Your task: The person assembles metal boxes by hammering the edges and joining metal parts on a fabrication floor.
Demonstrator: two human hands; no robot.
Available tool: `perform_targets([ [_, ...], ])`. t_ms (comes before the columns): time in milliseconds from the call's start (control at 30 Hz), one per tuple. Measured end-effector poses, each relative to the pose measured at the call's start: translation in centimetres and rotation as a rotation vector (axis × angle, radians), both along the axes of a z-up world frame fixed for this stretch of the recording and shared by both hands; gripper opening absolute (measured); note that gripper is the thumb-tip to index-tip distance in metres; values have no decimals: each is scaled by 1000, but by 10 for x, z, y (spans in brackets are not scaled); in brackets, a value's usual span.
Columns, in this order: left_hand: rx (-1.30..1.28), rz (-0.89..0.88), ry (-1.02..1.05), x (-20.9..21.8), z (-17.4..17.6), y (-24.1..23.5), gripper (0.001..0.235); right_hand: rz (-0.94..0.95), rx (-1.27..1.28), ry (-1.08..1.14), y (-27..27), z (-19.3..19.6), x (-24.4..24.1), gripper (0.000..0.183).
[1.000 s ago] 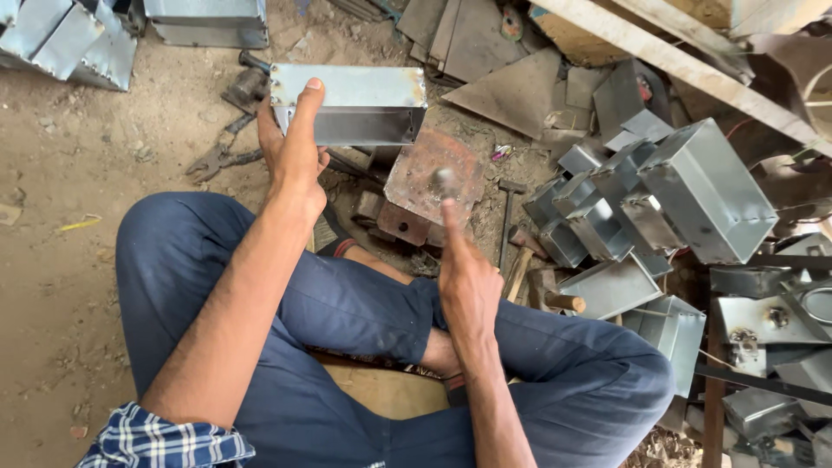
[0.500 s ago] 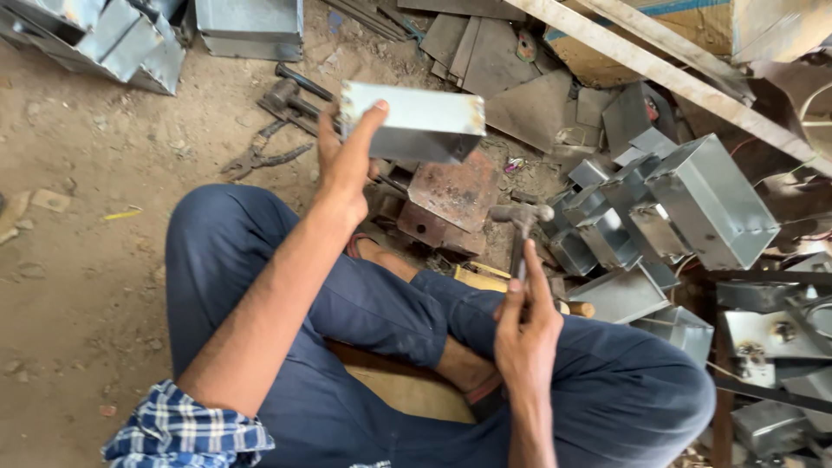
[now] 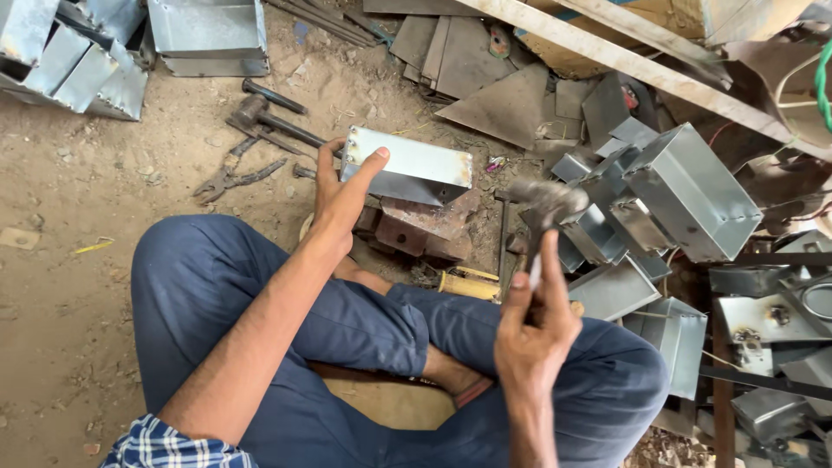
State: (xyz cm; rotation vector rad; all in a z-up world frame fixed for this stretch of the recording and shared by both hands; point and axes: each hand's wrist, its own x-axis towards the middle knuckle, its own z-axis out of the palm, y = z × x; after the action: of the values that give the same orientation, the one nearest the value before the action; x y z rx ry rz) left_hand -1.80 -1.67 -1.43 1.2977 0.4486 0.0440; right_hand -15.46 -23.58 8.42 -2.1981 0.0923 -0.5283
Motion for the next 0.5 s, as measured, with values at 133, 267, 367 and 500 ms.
perform_targets([
  [133,3,-35,-30,4,4,-1,70,-113,-263,-310,-23,8,19,55],
  [267,11,-87,-18,5,7,2,70,-198,-354,-457,-30,-13,38,55],
  [367,27,-89,-28,7,8,1,69,-198,-393,-550,-23,-28,58,54],
  [500,62,-84,9,6,9,2,70,44,-278,216,-4,-34,52,65],
])
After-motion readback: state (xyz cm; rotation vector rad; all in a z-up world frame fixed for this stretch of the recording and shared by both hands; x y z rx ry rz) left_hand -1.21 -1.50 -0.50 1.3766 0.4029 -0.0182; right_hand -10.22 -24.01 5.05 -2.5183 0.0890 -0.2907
